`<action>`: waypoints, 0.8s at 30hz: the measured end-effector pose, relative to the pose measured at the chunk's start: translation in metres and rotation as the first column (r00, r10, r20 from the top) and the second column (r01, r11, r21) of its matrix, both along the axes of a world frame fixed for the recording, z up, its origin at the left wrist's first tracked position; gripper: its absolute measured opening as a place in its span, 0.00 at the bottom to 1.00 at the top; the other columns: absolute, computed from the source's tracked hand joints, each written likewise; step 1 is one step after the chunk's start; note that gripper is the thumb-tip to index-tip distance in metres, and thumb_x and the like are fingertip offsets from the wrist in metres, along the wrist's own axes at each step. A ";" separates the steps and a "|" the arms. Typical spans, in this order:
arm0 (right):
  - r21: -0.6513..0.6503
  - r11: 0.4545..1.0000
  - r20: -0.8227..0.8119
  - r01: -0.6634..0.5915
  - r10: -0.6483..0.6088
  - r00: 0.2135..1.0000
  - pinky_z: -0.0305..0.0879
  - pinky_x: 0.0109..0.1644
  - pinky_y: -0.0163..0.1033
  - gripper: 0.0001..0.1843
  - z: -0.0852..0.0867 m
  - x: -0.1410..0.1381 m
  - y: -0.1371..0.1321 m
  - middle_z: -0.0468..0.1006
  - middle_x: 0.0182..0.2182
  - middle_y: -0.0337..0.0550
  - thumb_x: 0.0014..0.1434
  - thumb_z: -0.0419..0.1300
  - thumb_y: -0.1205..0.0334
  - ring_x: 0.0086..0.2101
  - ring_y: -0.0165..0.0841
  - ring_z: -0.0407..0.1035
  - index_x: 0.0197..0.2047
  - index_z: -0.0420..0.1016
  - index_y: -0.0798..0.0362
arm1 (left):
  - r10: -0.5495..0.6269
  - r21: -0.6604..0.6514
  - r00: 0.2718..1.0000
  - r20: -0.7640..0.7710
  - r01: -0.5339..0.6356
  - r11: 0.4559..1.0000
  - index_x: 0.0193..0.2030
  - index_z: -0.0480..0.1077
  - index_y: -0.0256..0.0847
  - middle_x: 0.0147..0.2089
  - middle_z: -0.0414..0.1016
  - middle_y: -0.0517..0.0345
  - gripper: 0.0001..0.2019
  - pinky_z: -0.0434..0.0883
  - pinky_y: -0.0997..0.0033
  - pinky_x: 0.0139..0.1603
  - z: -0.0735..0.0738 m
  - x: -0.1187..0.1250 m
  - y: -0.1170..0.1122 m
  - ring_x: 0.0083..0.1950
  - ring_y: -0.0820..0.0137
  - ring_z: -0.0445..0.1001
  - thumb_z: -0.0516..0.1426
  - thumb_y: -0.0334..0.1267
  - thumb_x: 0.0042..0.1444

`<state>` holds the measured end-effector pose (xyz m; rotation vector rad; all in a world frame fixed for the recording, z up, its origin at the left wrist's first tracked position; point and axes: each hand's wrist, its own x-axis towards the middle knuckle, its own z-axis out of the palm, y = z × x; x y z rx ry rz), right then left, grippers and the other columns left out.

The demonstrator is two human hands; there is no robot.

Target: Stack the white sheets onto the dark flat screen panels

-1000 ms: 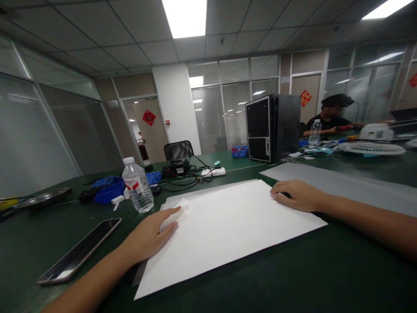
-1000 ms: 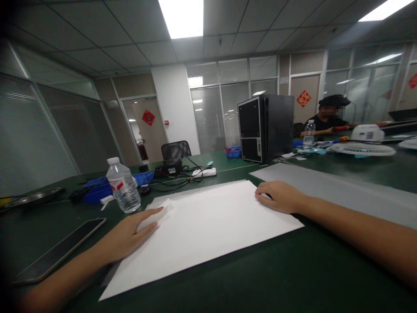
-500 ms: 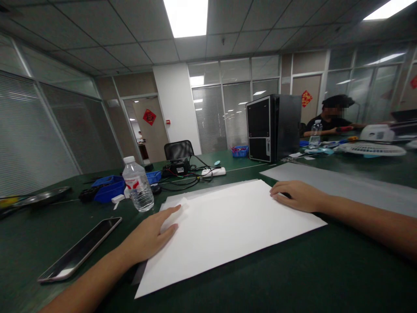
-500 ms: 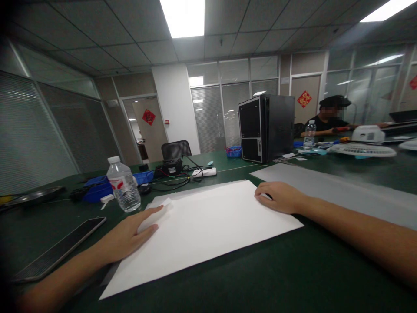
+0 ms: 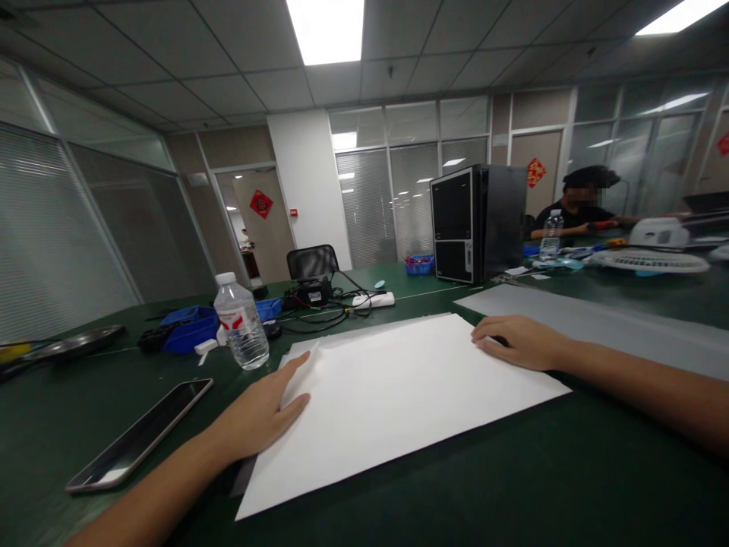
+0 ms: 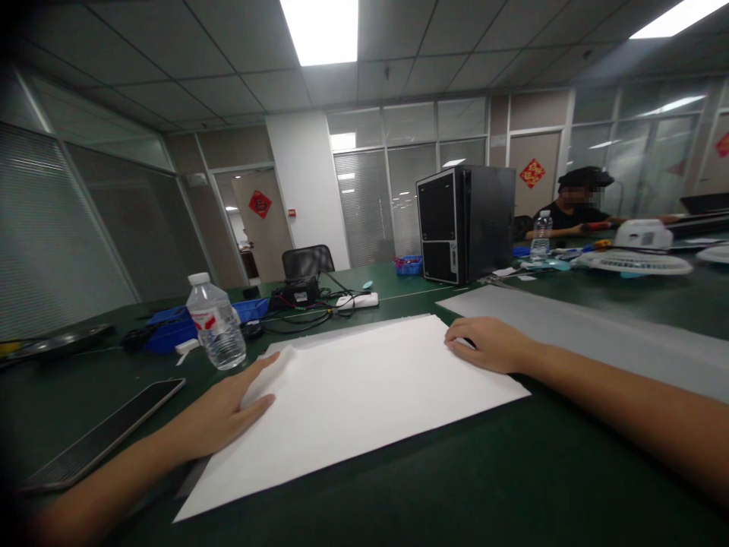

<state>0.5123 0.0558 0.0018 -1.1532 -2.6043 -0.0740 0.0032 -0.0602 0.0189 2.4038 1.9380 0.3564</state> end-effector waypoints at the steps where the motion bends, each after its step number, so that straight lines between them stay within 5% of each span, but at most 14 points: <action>1: -0.002 1.000 -0.002 -0.002 0.001 1.000 0.69 0.53 0.52 0.25 0.000 0.000 0.000 0.77 0.52 0.47 0.72 0.47 0.45 0.48 0.43 0.73 0.53 0.79 0.49 | 0.002 -0.006 1.000 -0.001 -0.002 1.000 0.78 0.44 0.45 0.74 0.63 0.46 0.39 0.63 0.51 0.70 0.000 0.000 0.000 0.70 0.53 0.68 0.51 0.55 0.65; 24: -0.011 1.000 -0.035 -0.023 0.022 0.999 0.69 0.53 0.52 0.23 -0.001 0.001 0.002 0.78 0.51 0.48 0.71 0.49 0.45 0.48 0.45 0.73 0.52 0.79 0.49 | -0.014 -0.025 1.000 -0.027 0.013 1.000 0.79 0.38 0.42 0.76 0.58 0.41 0.40 0.61 0.48 0.71 0.003 0.002 -0.003 0.71 0.52 0.65 0.50 0.54 0.66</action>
